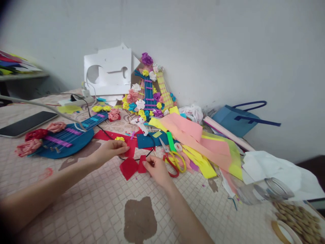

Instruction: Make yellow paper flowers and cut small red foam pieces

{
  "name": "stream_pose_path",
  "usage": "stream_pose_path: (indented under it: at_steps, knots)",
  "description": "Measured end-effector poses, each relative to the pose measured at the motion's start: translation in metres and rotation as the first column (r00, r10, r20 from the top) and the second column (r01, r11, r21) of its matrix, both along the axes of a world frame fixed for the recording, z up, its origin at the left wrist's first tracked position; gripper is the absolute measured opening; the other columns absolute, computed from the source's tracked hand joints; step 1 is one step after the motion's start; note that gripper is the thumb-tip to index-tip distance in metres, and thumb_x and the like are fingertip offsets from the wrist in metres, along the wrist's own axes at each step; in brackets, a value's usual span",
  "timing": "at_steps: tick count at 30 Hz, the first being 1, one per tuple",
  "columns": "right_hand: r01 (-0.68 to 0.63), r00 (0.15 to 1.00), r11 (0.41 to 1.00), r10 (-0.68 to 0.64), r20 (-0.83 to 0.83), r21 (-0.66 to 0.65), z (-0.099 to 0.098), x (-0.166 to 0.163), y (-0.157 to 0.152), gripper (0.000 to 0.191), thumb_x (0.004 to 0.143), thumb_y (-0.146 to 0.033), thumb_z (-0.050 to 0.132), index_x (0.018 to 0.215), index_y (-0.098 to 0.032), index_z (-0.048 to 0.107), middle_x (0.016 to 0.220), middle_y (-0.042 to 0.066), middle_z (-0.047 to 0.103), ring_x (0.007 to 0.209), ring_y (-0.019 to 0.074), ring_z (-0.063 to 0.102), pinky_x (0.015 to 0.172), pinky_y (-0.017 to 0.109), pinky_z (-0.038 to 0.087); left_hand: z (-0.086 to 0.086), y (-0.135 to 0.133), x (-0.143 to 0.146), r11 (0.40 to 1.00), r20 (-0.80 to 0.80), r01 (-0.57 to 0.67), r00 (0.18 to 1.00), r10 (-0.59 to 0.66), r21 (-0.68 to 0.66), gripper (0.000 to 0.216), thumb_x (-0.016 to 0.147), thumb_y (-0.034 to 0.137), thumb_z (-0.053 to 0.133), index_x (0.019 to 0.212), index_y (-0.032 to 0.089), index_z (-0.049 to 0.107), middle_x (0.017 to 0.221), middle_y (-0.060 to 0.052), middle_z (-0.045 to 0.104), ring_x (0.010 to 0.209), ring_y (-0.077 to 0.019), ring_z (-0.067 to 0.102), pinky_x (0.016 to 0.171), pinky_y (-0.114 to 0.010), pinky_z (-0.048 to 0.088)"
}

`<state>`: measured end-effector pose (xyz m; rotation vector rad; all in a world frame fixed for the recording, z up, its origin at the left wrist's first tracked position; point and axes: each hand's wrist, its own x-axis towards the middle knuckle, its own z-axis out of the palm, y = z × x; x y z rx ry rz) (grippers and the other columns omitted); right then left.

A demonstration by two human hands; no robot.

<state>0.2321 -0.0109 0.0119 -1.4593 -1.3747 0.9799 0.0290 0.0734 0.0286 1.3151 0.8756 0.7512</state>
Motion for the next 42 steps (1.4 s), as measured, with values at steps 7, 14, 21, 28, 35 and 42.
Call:
stream_pose_path:
  at_steps: [7,14,21,28,35,42]
  knots:
    - [0.072,0.997,0.992,-0.071,-0.011,0.108,0.006,-0.008,-0.006,0.027,0.082,-0.047,0.055,0.081,-0.019,0.055,0.064,-0.003,0.051,0.049,0.0095,0.04,0.044,0.022,0.031,0.007,-0.015,0.004,0.988,0.043,0.117,0.993,-0.113,-0.099,0.024,0.068,0.035,0.073,0.067,0.014,0.061,0.061,0.0,0.061,0.058,-0.0112,0.055,0.061,-0.023,0.043]
    - [0.036,0.972,0.998,-0.023,-0.235,0.055,0.011,-0.033,-0.016,0.019,0.08,-0.037,0.061,0.08,-0.019,0.054,0.05,-0.009,0.038,0.042,0.0066,0.03,0.042,0.02,0.023,0.001,-0.027,0.009,0.96,-0.058,0.213,0.977,-0.206,0.183,0.023,0.076,0.036,0.064,0.067,0.014,0.062,0.062,0.0,0.058,0.059,-0.0118,0.051,0.057,-0.023,0.039]
    - [0.097,0.976,0.919,-0.163,0.145,0.381,0.011,-0.033,-0.022,0.008,0.086,-0.025,0.05,0.084,-0.021,0.056,0.065,0.0,0.06,0.057,0.0141,0.054,0.055,0.026,0.041,0.009,-0.036,0.006,0.904,-0.111,0.121,0.99,-0.082,0.411,0.042,0.079,0.026,0.061,0.119,0.02,0.049,0.058,0.006,0.051,0.052,-0.0103,0.048,0.05,-0.02,0.036]
    - [0.059,0.993,0.925,-0.093,0.074,0.376,0.011,-0.033,-0.024,0.02,0.088,-0.027,0.049,0.107,-0.024,0.054,0.097,0.005,0.063,0.07,0.0157,0.06,0.059,0.028,0.046,0.006,-0.04,0.008,0.879,-0.035,0.115,0.993,-0.112,0.462,0.01,0.083,0.026,0.058,0.085,0.016,0.06,0.082,-0.005,0.064,0.074,-0.0157,0.061,0.069,-0.026,0.048]
    - [-0.014,0.846,1.0,0.004,-0.534,-0.015,0.011,-0.027,-0.016,0.023,0.083,-0.041,0.058,0.092,-0.02,0.054,0.059,-0.005,0.052,0.045,0.0088,0.049,0.04,0.018,0.034,0.011,-0.043,0.006,0.8,-0.146,0.175,0.983,-0.111,0.573,0.008,0.083,0.02,0.056,0.083,0.017,0.064,0.082,-0.005,0.066,0.075,-0.0154,0.061,0.069,-0.025,0.048]
    - [-0.011,0.886,1.0,0.015,-0.464,0.01,0.007,-0.026,-0.016,0.02,0.079,-0.033,0.065,0.073,-0.018,0.053,0.054,-0.007,0.05,0.045,0.0064,0.042,0.043,0.018,0.033,-0.003,-0.042,0.013,0.927,-0.054,0.186,0.983,-0.178,0.325,0.019,0.08,0.032,0.063,0.079,0.013,0.063,0.077,-0.006,0.066,0.072,-0.0162,0.061,0.068,-0.027,0.047]
